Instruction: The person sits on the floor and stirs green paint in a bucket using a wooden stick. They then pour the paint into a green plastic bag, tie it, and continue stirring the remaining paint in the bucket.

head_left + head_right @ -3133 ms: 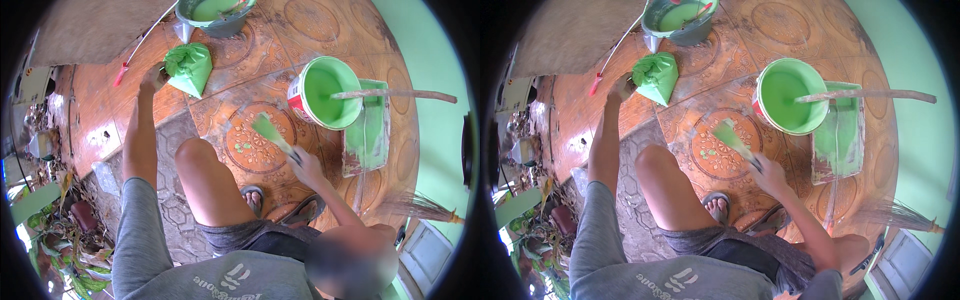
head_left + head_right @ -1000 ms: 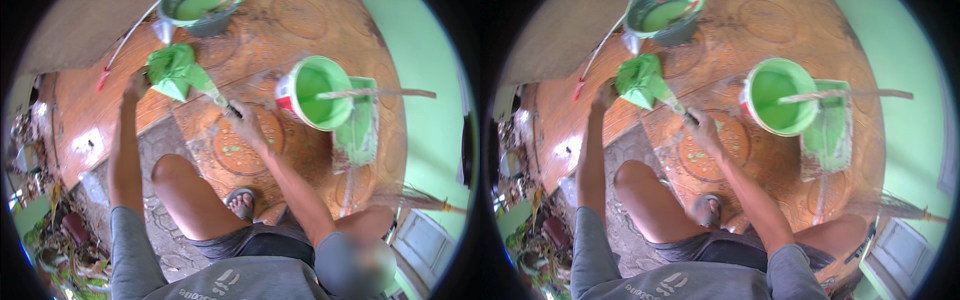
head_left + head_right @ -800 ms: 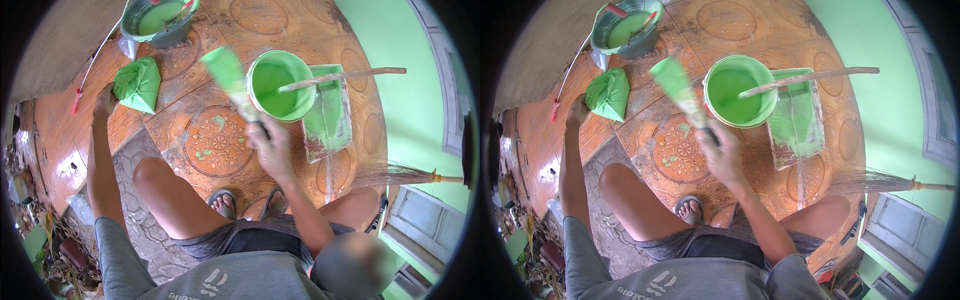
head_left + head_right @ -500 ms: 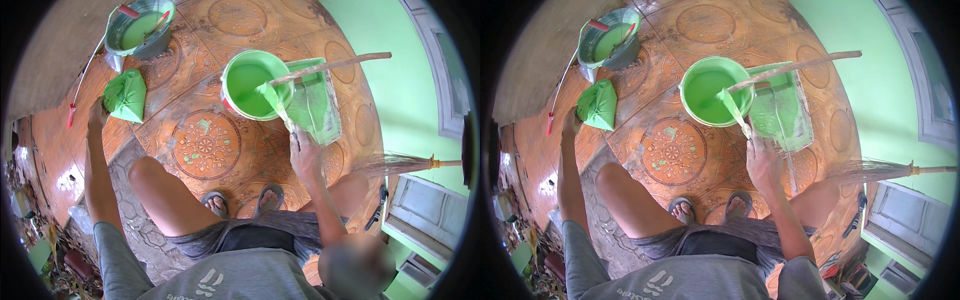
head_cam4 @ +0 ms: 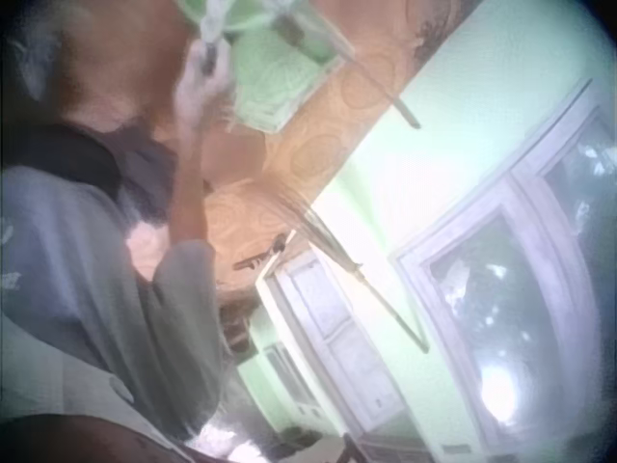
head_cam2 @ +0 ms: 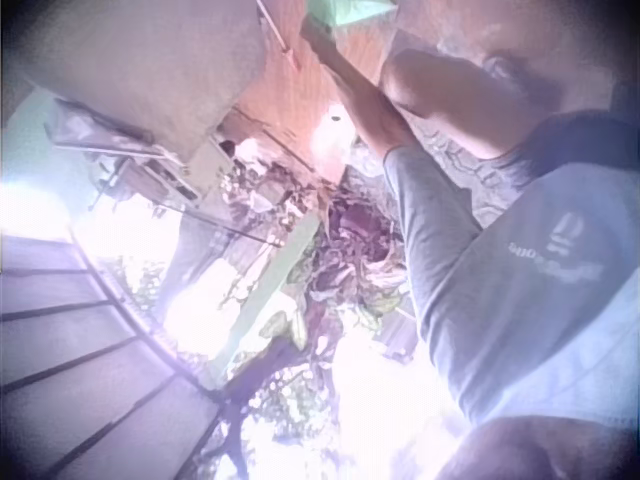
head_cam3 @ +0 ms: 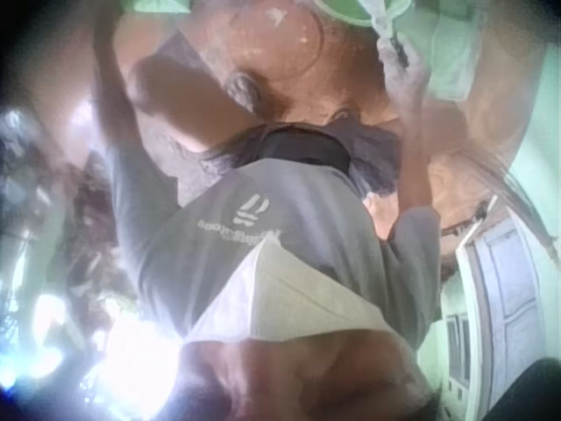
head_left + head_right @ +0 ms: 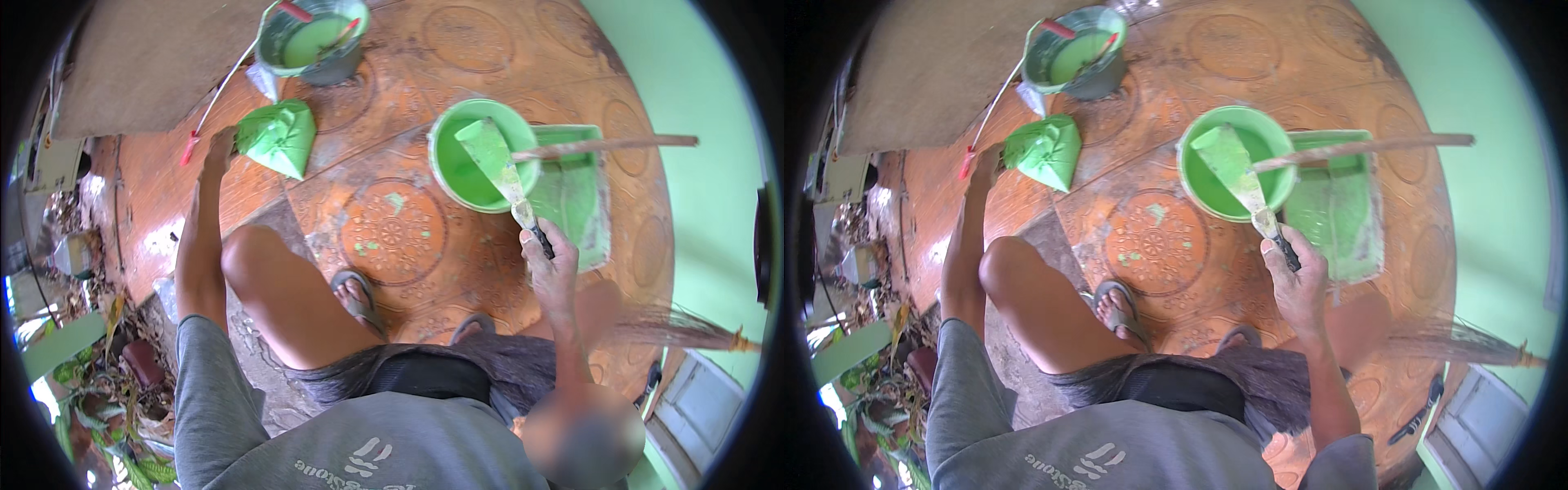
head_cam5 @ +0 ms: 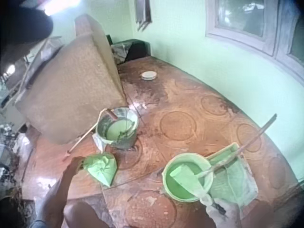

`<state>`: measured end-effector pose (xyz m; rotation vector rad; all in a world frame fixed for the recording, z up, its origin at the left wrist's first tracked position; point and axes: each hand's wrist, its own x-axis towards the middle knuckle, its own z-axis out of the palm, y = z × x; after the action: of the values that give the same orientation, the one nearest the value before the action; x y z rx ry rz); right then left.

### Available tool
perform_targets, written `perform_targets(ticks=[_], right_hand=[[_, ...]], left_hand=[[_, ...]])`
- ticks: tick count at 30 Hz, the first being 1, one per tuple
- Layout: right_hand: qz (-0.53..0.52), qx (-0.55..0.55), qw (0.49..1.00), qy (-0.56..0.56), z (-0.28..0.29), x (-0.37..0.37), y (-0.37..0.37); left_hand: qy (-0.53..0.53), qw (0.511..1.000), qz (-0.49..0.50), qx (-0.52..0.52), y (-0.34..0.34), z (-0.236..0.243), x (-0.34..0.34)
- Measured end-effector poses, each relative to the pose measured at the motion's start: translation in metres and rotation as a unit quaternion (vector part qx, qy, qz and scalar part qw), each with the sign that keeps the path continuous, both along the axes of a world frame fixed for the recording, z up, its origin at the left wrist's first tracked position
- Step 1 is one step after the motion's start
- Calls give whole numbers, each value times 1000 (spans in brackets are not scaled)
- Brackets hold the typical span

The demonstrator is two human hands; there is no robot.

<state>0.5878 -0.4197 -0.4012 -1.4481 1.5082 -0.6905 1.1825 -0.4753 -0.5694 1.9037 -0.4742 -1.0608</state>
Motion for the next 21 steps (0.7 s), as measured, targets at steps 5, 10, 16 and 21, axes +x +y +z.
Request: perform_targets(ticks=[5,10,16,21], right_hand=[[145,34,988,-40,-53,111,-8],[209,18,978,25,-147,223,-20],[199,-4,979,29,-216,289,-36],[261,-27,964,32,-227,301,-60]], left_hand=[[29,999,-21,-15,-9,-2,49],[99,992,-61,-44,-27,-15,68],[24,986,-162,-33,-35,-52,129],[33,981,-168,-93,-43,-77,138]])
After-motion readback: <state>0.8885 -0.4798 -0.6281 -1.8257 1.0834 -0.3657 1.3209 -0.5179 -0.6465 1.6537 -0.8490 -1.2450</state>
